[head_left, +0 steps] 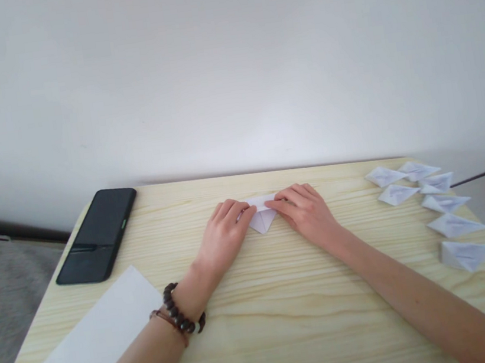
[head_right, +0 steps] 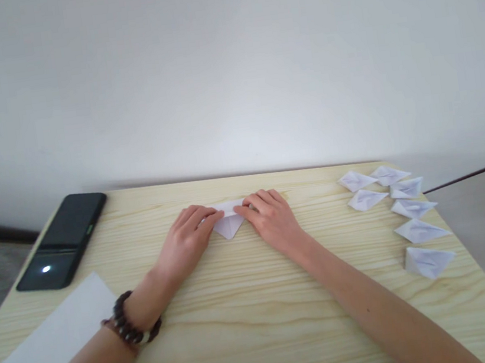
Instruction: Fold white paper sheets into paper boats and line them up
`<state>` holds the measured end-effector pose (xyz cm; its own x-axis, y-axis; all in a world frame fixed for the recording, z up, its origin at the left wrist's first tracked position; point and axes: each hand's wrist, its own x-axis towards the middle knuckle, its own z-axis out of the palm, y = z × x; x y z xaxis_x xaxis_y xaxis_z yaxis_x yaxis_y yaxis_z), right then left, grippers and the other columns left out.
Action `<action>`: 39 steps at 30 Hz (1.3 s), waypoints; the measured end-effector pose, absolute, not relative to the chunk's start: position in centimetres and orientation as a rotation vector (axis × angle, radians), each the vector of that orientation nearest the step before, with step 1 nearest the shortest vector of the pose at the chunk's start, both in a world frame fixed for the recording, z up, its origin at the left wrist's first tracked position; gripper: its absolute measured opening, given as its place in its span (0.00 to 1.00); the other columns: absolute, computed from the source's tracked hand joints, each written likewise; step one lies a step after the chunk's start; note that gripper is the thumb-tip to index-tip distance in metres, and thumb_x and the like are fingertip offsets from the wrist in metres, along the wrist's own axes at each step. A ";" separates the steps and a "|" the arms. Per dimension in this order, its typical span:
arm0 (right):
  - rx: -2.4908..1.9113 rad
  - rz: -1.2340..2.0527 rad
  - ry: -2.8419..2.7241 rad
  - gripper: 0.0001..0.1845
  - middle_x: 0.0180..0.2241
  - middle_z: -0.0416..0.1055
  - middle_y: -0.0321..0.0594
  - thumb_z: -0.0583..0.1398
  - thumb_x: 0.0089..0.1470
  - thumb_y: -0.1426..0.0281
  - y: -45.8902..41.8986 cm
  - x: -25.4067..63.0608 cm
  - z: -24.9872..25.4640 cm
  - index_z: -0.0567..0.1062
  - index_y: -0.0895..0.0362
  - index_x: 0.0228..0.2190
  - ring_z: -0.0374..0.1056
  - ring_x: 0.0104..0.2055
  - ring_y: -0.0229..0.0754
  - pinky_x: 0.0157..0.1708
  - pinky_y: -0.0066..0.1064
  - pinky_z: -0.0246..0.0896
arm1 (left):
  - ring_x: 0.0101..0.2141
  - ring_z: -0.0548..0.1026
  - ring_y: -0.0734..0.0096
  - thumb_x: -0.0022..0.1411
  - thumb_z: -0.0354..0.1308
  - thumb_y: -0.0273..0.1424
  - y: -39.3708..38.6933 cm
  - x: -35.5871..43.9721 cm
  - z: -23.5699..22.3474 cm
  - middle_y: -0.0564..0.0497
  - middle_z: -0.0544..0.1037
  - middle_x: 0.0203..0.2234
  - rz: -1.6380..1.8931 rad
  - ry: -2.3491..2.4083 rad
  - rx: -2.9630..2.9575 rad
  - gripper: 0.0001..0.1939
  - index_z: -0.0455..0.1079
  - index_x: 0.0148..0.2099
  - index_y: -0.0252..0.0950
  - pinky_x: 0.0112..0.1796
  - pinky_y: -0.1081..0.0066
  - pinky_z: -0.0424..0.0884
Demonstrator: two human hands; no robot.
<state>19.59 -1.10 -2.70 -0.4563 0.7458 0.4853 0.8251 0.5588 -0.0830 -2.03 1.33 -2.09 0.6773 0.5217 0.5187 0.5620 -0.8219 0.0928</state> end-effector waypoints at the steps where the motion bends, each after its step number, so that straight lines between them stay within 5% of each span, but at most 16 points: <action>1: -1.277 -0.264 -2.328 0.12 0.36 0.74 0.41 0.56 0.61 0.73 -1.2 19.5 -2.6 0.77 0.55 0.42 0.63 0.39 0.42 0.40 0.35 0.55 | 0.39 0.70 0.62 0.66 0.48 0.23 1.2 -2.0 -2.1 0.43 0.76 0.37 -0.826 -0.892 -2.798 0.11 0.69 0.47 0.29 0.40 0.63 0.70; 7: -1.293 -0.393 -2.394 0.15 0.40 0.74 0.40 0.54 0.62 0.73 -1.8 18.9 -2.0 0.75 0.51 0.47 0.61 0.42 0.44 0.41 0.37 0.50 | 0.38 0.69 0.62 0.68 0.44 0.23 0.7 -1.8 -1.7 0.43 0.76 0.36 -0.750 -0.858 -2.734 0.13 0.69 0.47 0.30 0.39 0.64 0.69; 23: -1.563 -0.352 -2.467 0.20 0.45 0.73 0.47 0.49 0.62 0.78 -3.9 16.9 -1.8 0.67 0.58 0.53 0.59 0.56 0.51 0.50 0.45 0.50 | 0.39 0.72 0.58 0.65 0.46 0.20 -2.0 -1.1 -1.0 0.43 0.77 0.42 -0.357 -1.047 -2.622 0.16 0.70 0.50 0.31 0.40 0.60 0.69; 28: -1.588 -0.352 -2.396 0.20 0.49 0.72 0.50 0.50 0.60 0.80 -4.5 16.7 -2.1 0.69 0.63 0.52 0.61 0.56 0.54 0.53 0.46 0.52 | 0.40 0.73 0.56 0.63 0.47 0.20 -3.1 -0.9 -1.0 0.42 0.76 0.48 -0.319 -1.174 -2.576 0.18 0.68 0.53 0.30 0.39 0.58 0.68; 39: -1.581 -0.173 -2.192 0.19 0.44 0.74 0.43 0.52 0.58 0.79 -4.2 17.1 -2.5 0.74 0.56 0.48 0.65 0.48 0.48 0.56 0.45 0.55 | 0.49 0.70 0.53 0.63 0.50 0.26 -2.2 -1.3 -1.3 0.43 0.75 0.49 -0.450 -1.369 -2.615 0.17 0.67 0.54 0.33 0.49 0.55 0.66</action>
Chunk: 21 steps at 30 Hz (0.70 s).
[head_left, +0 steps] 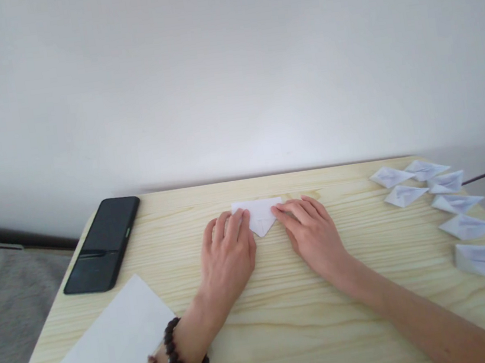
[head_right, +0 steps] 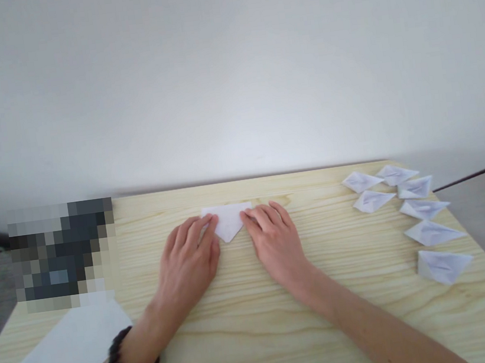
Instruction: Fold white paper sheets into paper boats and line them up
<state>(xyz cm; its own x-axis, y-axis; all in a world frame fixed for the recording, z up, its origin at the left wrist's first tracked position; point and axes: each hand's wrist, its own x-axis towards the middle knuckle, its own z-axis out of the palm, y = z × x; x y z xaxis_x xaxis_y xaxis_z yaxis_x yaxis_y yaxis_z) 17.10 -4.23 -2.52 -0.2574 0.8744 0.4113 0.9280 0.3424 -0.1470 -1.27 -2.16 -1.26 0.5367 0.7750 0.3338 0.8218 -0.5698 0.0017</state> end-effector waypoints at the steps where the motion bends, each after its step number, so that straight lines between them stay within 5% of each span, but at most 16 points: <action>1: -1.582 -0.128 -2.158 0.18 0.44 0.73 0.43 0.53 0.58 0.78 -4.1 17.0 -2.5 0.73 0.55 0.48 0.65 0.48 0.48 0.55 0.45 0.56 | 0.50 0.70 0.53 0.64 0.49 0.27 -2.0 -1.3 -1.3 0.43 0.75 0.50 -0.457 -1.380 -2.627 0.18 0.66 0.55 0.33 0.50 0.54 0.66; 6: -1.620 -0.036 -2.123 0.19 0.48 0.69 0.48 0.54 0.60 0.67 -3.7 16.4 -2.3 0.72 0.53 0.51 0.62 0.51 0.51 0.54 0.47 0.57 | 0.53 0.68 0.50 0.65 0.49 0.29 -1.7 -1.5 -1.4 0.42 0.73 0.52 -0.469 -1.379 -2.654 0.19 0.66 0.56 0.31 0.50 0.52 0.66; 16: -1.609 -0.086 -2.096 0.18 0.50 0.70 0.49 0.50 0.60 0.74 -4.4 17.1 -2.8 0.71 0.61 0.49 0.64 0.53 0.49 0.54 0.41 0.61 | 0.52 0.70 0.53 0.65 0.49 0.29 -2.3 -1.6 -1.4 0.40 0.75 0.49 -0.489 -1.403 -2.597 0.17 0.66 0.54 0.31 0.51 0.54 0.67; 21: -1.611 -0.097 -2.068 0.11 0.42 0.73 0.47 0.52 0.61 0.70 -3.5 17.1 -2.5 0.74 0.57 0.40 0.66 0.46 0.49 0.47 0.42 0.63 | 0.47 0.72 0.59 0.66 0.50 0.30 -1.1 -2.5 -1.6 0.45 0.77 0.42 -0.695 -1.425 -2.645 0.10 0.70 0.46 0.36 0.48 0.59 0.69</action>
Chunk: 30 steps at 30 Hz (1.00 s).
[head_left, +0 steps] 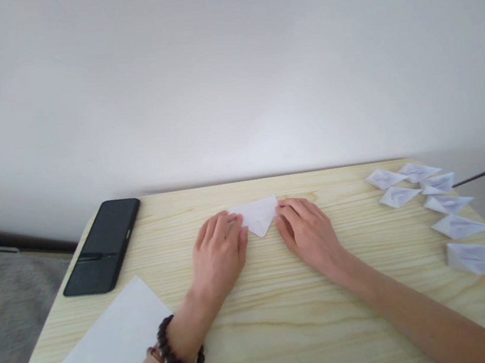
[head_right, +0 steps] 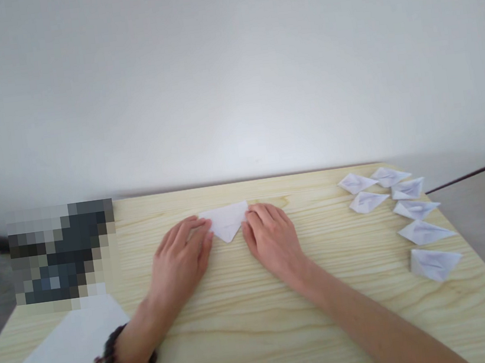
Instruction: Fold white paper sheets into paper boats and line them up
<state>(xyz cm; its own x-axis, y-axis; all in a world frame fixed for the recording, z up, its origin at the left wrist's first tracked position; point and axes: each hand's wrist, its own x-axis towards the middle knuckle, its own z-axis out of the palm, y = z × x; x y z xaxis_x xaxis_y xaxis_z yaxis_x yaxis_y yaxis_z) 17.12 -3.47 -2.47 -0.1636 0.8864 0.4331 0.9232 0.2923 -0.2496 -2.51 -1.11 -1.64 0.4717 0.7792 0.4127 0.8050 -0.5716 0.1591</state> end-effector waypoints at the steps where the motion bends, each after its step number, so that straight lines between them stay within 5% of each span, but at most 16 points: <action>1: -1.628 -0.076 -2.073 0.10 0.40 0.73 0.46 0.53 0.61 0.68 -3.1 17.1 -2.3 0.73 0.57 0.37 0.66 0.44 0.49 0.44 0.42 0.63 | 0.44 0.73 0.61 0.66 0.51 0.31 -0.7 -2.7 -1.7 0.47 0.76 0.40 -0.737 -1.469 -2.660 0.08 0.70 0.43 0.37 0.46 0.60 0.70; 4: -1.669 0.007 -2.088 0.09 0.35 0.71 0.46 0.57 0.59 0.64 -2.0 17.1 -2.1 0.72 0.57 0.33 0.64 0.40 0.51 0.41 0.42 0.62 | 0.44 0.70 0.61 0.64 0.54 0.33 0.7 -3.0 -2.1 0.47 0.74 0.40 -0.818 -1.557 -2.746 0.06 0.68 0.40 0.38 0.45 0.60 0.70; 9: -1.531 0.227 -2.082 0.16 0.45 0.67 0.47 0.58 0.58 0.63 -0.5 17.3 -2.4 0.70 0.55 0.47 0.63 0.45 0.49 0.46 0.44 0.60 | 0.54 0.63 0.54 0.65 0.53 0.35 1.4 -3.0 -2.5 0.40 0.67 0.52 -0.791 -1.610 -2.755 0.19 0.61 0.56 0.34 0.53 0.52 0.65; 12: -1.464 0.298 -2.120 0.17 0.46 0.65 0.46 0.58 0.57 0.59 -0.3 17.6 -2.4 0.72 0.54 0.45 0.63 0.47 0.48 0.49 0.44 0.59 | 0.56 0.61 0.53 0.65 0.52 0.36 1.2 -3.0 -2.6 0.41 0.64 0.56 -0.738 -1.576 -2.775 0.20 0.60 0.58 0.36 0.54 0.50 0.63; 22: -1.397 0.435 -2.124 0.11 0.46 0.68 0.43 0.62 0.55 0.62 -0.5 18.1 -2.4 0.74 0.54 0.38 0.62 0.50 0.48 0.51 0.45 0.56 | 0.55 0.62 0.56 0.63 0.56 0.36 1.4 -3.3 -2.4 0.46 0.71 0.52 -0.785 -1.532 -2.851 0.13 0.69 0.49 0.39 0.54 0.55 0.62; 27: -1.343 0.530 -2.069 0.07 0.46 0.69 0.43 0.64 0.52 0.66 -0.4 18.3 -2.1 0.73 0.54 0.33 0.62 0.51 0.48 0.53 0.46 0.55 | 0.55 0.63 0.54 0.60 0.59 0.39 1.3 -3.2 -2.2 0.45 0.71 0.52 -0.784 -1.550 -2.878 0.23 0.65 0.55 0.37 0.55 0.53 0.60; 30: -1.227 0.575 -2.019 0.04 0.46 0.70 0.42 0.63 0.54 0.67 -0.6 18.4 -2.1 0.72 0.54 0.32 0.62 0.52 0.46 0.53 0.43 0.57 | 0.53 0.66 0.56 0.59 0.59 0.40 1.3 -3.2 -1.9 0.46 0.75 0.48 -0.892 -1.542 -2.968 0.20 0.68 0.52 0.37 0.54 0.54 0.61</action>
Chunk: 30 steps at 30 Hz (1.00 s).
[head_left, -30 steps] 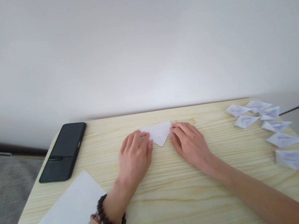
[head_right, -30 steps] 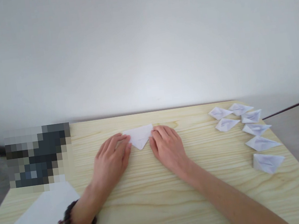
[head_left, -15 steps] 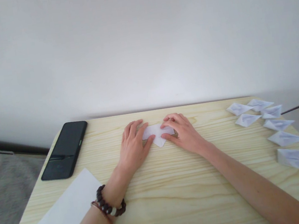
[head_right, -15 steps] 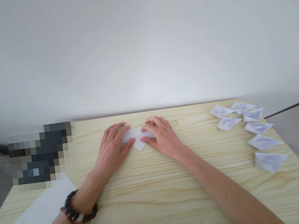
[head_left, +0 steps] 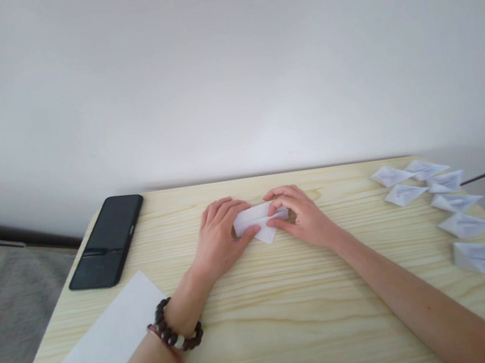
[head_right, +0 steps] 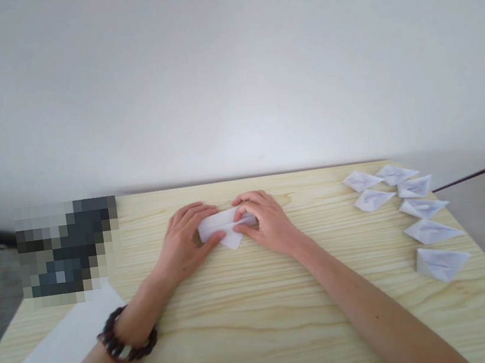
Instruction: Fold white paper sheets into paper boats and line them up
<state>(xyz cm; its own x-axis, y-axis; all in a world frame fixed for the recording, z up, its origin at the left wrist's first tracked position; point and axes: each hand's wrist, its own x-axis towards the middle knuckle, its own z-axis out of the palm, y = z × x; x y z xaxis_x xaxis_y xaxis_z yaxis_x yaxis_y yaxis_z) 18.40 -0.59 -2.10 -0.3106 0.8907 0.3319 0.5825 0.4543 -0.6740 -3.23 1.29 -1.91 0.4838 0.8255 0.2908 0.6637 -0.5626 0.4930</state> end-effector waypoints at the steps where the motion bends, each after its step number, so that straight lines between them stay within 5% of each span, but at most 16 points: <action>1: -1.185 0.606 -1.996 0.04 0.46 0.70 0.42 0.62 0.54 0.68 -0.7 18.4 -2.1 0.72 0.54 0.32 0.63 0.51 0.45 0.52 0.41 0.59 | 0.51 0.68 0.57 0.59 0.59 0.40 1.3 -3.3 -1.8 0.46 0.76 0.46 0.750 1.232 2.351 0.18 0.70 0.49 0.37 0.53 0.56 0.63; 8: -1.209 0.882 -1.686 0.20 0.34 0.72 0.37 0.65 0.50 0.68 -1.2 18.2 -2.2 0.68 0.54 0.45 0.67 0.29 0.36 0.27 0.26 0.62 | 0.31 0.75 0.68 0.56 0.61 0.44 1.2 -3.1 -1.6 0.50 0.80 0.33 0.769 1.154 1.749 0.18 0.74 0.42 0.36 0.33 0.71 0.69; 12: -1.295 1.003 -1.688 0.12 0.22 0.67 0.33 0.65 0.49 0.62 -1.2 18.1 -1.9 0.72 0.57 0.31 0.61 0.22 0.33 0.20 0.23 0.54 | 0.23 0.69 0.75 0.54 0.62 0.44 1.1 -2.8 -1.4 0.53 0.79 0.26 0.764 1.214 1.686 0.18 0.76 0.39 0.35 0.24 0.76 0.63; 15: -1.344 1.016 -1.741 0.17 0.18 0.64 0.33 0.62 0.51 0.59 -1.1 18.1 -1.7 0.71 0.59 0.21 0.55 0.19 0.31 0.17 0.24 0.47 | 0.19 0.66 0.78 0.54 0.62 0.44 1.1 -2.8 -1.3 0.53 0.78 0.23 0.725 1.230 1.659 0.18 0.77 0.38 0.34 0.20 0.76 0.58; 23: -1.294 1.111 -1.791 0.25 0.18 0.69 0.38 0.54 0.58 0.54 -1.0 18.7 -1.4 0.75 0.60 0.21 0.58 0.19 0.34 0.17 0.26 0.47 | 0.35 0.78 0.68 0.57 0.62 0.39 1.7 -3.4 -0.9 0.48 0.82 0.35 0.739 0.967 1.425 0.16 0.77 0.42 0.32 0.36 0.75 0.71; 27: -1.333 1.093 -1.774 0.28 0.15 0.66 0.36 0.53 0.58 0.52 -0.9 19.0 -1.2 0.76 0.60 0.20 0.55 0.16 0.33 0.17 0.26 0.47 | 0.33 0.79 0.68 0.54 0.65 0.38 2.3 -3.9 -0.9 0.49 0.83 0.34 0.750 0.970 1.307 0.21 0.74 0.48 0.33 0.35 0.75 0.72; 30: -1.295 1.126 -1.665 0.28 0.18 0.70 0.37 0.52 0.58 0.51 -0.8 19.1 -1.2 0.77 0.59 0.21 0.64 0.21 0.37 0.22 0.27 0.56 | 0.29 0.79 0.68 0.51 0.67 0.39 2.5 -4.1 -0.8 0.50 0.82 0.27 0.828 1.009 1.219 0.20 0.74 0.44 0.32 0.34 0.73 0.73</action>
<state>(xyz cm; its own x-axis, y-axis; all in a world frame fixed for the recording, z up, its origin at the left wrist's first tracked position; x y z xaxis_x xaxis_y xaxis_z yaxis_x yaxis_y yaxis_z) 19.10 -0.82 -1.22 -0.2232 0.9742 0.0334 0.3319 0.1082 -0.9371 -4.07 2.53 -0.82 0.3518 0.9209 -0.1680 0.0146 0.1741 0.9846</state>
